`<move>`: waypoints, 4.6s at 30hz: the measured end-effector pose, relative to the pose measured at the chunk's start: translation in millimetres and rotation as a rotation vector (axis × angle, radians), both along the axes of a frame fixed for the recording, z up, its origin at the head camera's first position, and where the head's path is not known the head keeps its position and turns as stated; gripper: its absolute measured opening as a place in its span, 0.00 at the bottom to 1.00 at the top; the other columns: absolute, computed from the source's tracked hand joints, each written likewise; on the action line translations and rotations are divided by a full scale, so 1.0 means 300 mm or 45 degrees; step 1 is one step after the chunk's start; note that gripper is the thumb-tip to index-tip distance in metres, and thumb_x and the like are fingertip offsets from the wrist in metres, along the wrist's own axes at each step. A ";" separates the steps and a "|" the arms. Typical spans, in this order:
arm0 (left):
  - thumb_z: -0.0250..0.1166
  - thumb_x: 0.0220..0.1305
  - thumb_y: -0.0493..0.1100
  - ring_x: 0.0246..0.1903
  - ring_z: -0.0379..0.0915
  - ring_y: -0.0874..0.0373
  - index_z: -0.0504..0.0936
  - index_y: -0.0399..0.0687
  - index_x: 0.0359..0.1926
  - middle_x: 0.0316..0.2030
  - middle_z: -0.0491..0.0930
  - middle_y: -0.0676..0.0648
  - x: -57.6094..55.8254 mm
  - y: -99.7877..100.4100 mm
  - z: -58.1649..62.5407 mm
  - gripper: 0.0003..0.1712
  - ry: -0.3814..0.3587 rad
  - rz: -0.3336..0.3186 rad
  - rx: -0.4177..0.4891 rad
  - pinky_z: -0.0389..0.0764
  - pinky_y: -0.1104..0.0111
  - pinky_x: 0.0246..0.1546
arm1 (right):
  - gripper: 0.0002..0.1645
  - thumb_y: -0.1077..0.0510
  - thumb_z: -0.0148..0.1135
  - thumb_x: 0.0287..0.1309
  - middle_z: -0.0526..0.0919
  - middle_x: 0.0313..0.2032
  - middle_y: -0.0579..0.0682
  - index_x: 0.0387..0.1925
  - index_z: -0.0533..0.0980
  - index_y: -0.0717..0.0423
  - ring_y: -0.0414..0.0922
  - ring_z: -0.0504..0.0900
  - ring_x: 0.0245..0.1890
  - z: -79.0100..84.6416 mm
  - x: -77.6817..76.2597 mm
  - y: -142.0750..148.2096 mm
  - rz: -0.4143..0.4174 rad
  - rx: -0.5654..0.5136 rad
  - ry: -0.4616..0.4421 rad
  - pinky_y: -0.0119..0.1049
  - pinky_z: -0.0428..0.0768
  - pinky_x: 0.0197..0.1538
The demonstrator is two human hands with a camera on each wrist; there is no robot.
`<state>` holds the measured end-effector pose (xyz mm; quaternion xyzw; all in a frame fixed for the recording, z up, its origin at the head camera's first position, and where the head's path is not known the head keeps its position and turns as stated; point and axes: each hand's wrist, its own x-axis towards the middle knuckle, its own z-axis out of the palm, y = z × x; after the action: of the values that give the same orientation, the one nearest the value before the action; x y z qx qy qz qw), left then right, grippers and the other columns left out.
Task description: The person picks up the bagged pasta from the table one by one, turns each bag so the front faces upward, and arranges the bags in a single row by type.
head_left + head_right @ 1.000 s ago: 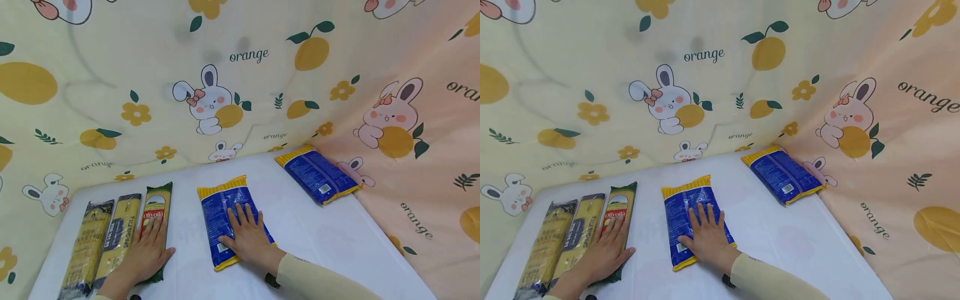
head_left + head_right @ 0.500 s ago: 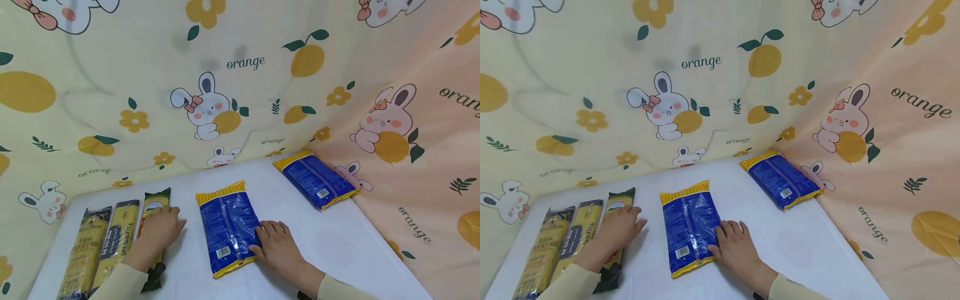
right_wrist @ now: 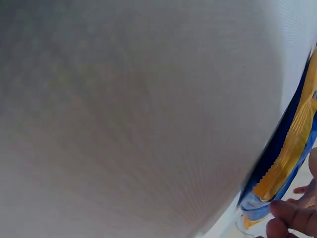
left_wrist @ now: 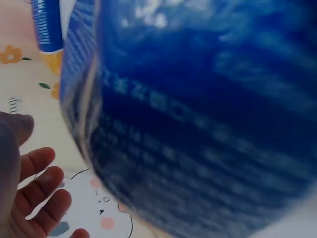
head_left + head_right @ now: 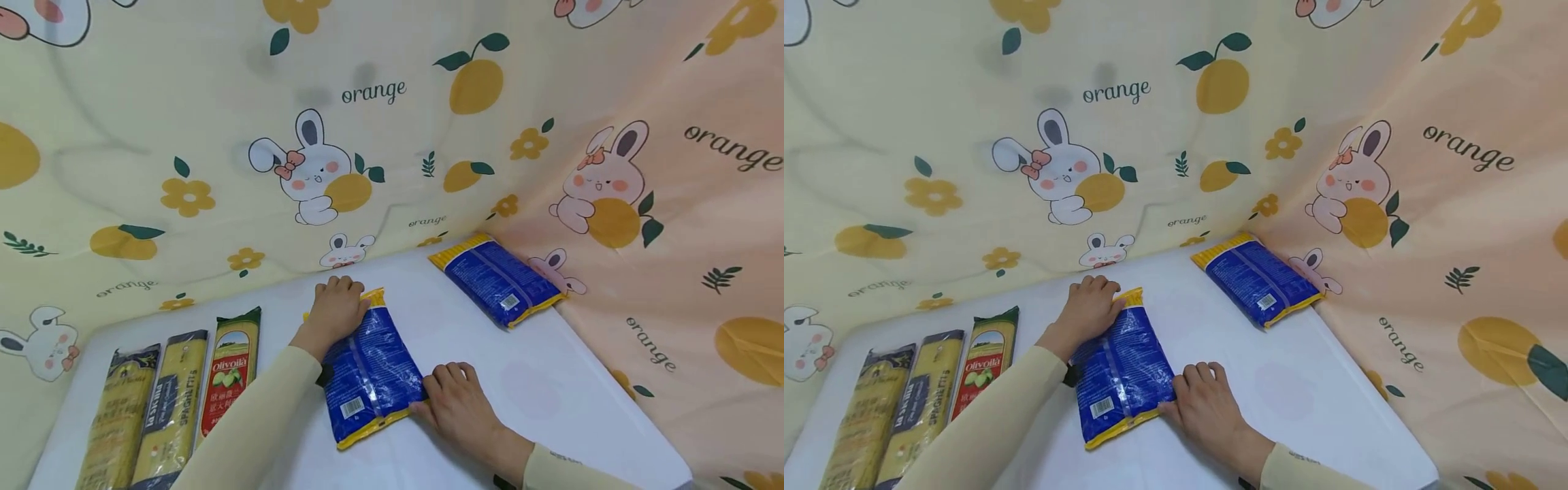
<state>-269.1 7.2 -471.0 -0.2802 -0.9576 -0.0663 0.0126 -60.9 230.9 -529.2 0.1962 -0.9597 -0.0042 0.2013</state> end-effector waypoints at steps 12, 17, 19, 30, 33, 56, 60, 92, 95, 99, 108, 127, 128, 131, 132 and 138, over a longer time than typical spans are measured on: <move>0.48 0.83 0.64 0.55 0.69 0.44 0.80 0.42 0.62 0.54 0.79 0.42 -0.067 0.097 -0.053 0.33 0.031 -0.088 -0.189 0.70 0.44 0.58 | 0.32 0.30 0.62 0.67 0.71 0.29 0.48 0.28 0.72 0.53 0.51 0.74 0.35 0.005 -0.009 -0.003 -0.120 0.080 -0.046 0.50 0.74 0.48; 0.44 0.83 0.66 0.57 0.67 0.43 0.80 0.41 0.63 0.56 0.78 0.41 -0.071 0.110 -0.084 0.37 -0.044 -0.018 -0.216 0.68 0.42 0.62 | 0.33 0.30 0.63 0.66 0.70 0.27 0.48 0.26 0.71 0.53 0.51 0.74 0.34 -0.003 -0.014 -0.005 -0.109 0.077 -0.027 0.49 0.73 0.46; 0.45 0.83 0.66 0.57 0.67 0.42 0.81 0.41 0.61 0.55 0.77 0.40 -0.070 0.117 -0.090 0.36 -0.055 -0.012 -0.206 0.68 0.42 0.61 | 0.32 0.31 0.63 0.67 0.69 0.27 0.48 0.26 0.71 0.53 0.50 0.73 0.33 -0.004 -0.016 -0.006 -0.121 0.078 -0.047 0.49 0.73 0.45; 0.50 0.85 0.55 0.49 0.67 0.42 0.78 0.37 0.49 0.43 0.75 0.40 -0.036 0.111 -0.089 0.24 0.105 -0.045 -0.201 0.70 0.45 0.54 | 0.28 0.36 0.69 0.65 0.66 0.24 0.45 0.25 0.71 0.52 0.47 0.71 0.31 -0.005 -0.031 -0.048 -0.150 0.048 -0.047 0.45 0.69 0.40; 0.50 0.85 0.51 0.48 0.69 0.42 0.78 0.37 0.44 0.41 0.76 0.40 -0.027 0.086 -0.061 0.22 0.173 -0.032 -0.144 0.70 0.45 0.52 | 0.25 0.39 0.70 0.65 0.65 0.25 0.44 0.27 0.71 0.51 0.46 0.70 0.31 0.013 -0.032 -0.048 -0.108 0.033 -0.046 0.44 0.69 0.41; 0.50 0.85 0.48 0.50 0.67 0.40 0.74 0.38 0.44 0.41 0.73 0.40 0.004 -0.145 0.108 0.17 0.400 0.002 0.142 0.66 0.44 0.60 | 0.12 0.55 0.72 0.65 0.69 0.29 0.44 0.31 0.74 0.50 0.47 0.71 0.35 0.341 -0.043 -0.083 0.034 -0.051 0.011 0.48 0.73 0.51; 0.51 0.84 0.49 0.51 0.67 0.41 0.75 0.38 0.46 0.43 0.74 0.41 0.002 -0.158 0.105 0.17 0.388 0.023 0.134 0.67 0.44 0.62 | 0.13 0.50 0.71 0.68 0.69 0.29 0.42 0.33 0.75 0.49 0.45 0.70 0.36 0.346 -0.039 -0.093 0.033 -0.087 -0.019 0.47 0.72 0.51; 0.55 0.83 0.48 0.51 0.72 0.39 0.82 0.36 0.51 0.47 0.83 0.37 0.027 -0.332 0.177 0.18 0.160 0.176 -0.026 0.68 0.37 0.59 | 0.16 0.49 0.71 0.66 0.74 0.31 0.46 0.32 0.73 0.51 0.47 0.76 0.36 0.337 -0.038 -0.348 0.341 -0.111 0.217 0.47 0.75 0.50; 0.53 0.83 0.48 0.51 0.71 0.38 0.82 0.36 0.49 0.47 0.82 0.37 0.043 -0.373 0.165 0.19 0.087 0.210 -0.060 0.68 0.35 0.59 | 0.16 0.48 0.71 0.66 0.76 0.32 0.46 0.31 0.73 0.50 0.46 0.76 0.37 0.323 -0.035 -0.404 0.373 -0.086 0.206 0.47 0.76 0.51; 0.50 0.84 0.51 0.53 0.71 0.37 0.82 0.37 0.48 0.47 0.82 0.37 0.056 -0.398 0.146 0.22 0.028 0.260 -0.061 0.67 0.34 0.59 | 0.18 0.48 0.72 0.65 0.78 0.32 0.45 0.29 0.72 0.49 0.45 0.77 0.36 0.305 -0.033 -0.444 0.396 -0.068 0.197 0.48 0.78 0.51; 0.56 0.80 0.60 0.55 0.72 0.38 0.84 0.43 0.47 0.48 0.83 0.39 0.068 -0.460 0.121 0.25 -0.131 0.309 -0.117 0.67 0.33 0.61 | 0.16 0.49 0.69 0.67 0.77 0.32 0.45 0.29 0.72 0.49 0.46 0.77 0.37 0.272 -0.040 -0.508 0.470 -0.110 0.212 0.48 0.77 0.52; 0.59 0.77 0.41 0.55 0.71 0.36 0.83 0.38 0.54 0.54 0.83 0.37 0.079 -0.521 0.050 0.14 -0.173 0.233 -0.312 0.67 0.30 0.60 | 0.30 0.29 0.62 0.67 0.71 0.28 0.45 0.28 0.74 0.50 0.45 0.69 0.34 0.090 -0.063 -0.288 0.236 0.226 0.033 0.43 0.73 0.46; 0.59 0.77 0.42 0.55 0.70 0.36 0.84 0.39 0.53 0.55 0.82 0.37 0.079 -0.523 0.053 0.14 -0.192 0.243 -0.306 0.66 0.29 0.60 | 0.32 0.27 0.62 0.64 0.70 0.27 0.45 0.27 0.73 0.50 0.45 0.68 0.33 0.079 -0.066 -0.277 0.224 0.246 0.042 0.43 0.73 0.45; 0.58 0.75 0.46 0.53 0.70 0.37 0.86 0.42 0.47 0.52 0.83 0.39 0.083 -0.520 0.067 0.15 -0.241 0.280 -0.259 0.63 0.28 0.60 | 0.35 0.23 0.60 0.60 0.69 0.25 0.44 0.25 0.74 0.49 0.45 0.65 0.30 0.053 -0.073 -0.262 0.215 0.284 0.050 0.41 0.70 0.42; 0.58 0.75 0.46 0.52 0.70 0.37 0.87 0.43 0.45 0.51 0.84 0.39 0.084 -0.518 0.070 0.15 -0.253 0.283 -0.237 0.62 0.27 0.60 | 0.35 0.23 0.60 0.60 0.69 0.25 0.44 0.25 0.74 0.49 0.44 0.65 0.30 0.048 -0.074 -0.261 0.216 0.287 0.042 0.41 0.70 0.41; 0.61 0.74 0.43 0.50 0.72 0.39 0.87 0.48 0.40 0.44 0.85 0.43 0.081 -0.499 0.052 0.09 -0.241 0.227 -0.197 0.61 0.29 0.59 | 0.28 0.30 0.68 0.61 0.77 0.28 0.42 0.29 0.79 0.49 0.43 0.68 0.31 0.044 -0.085 -0.273 0.227 0.226 -0.084 0.38 0.67 0.40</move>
<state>-244.7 -142.6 -455.3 -0.1867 -0.9778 -0.0171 -0.0936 -86.5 149.2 -516.1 0.2979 -0.9404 -0.0648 0.1509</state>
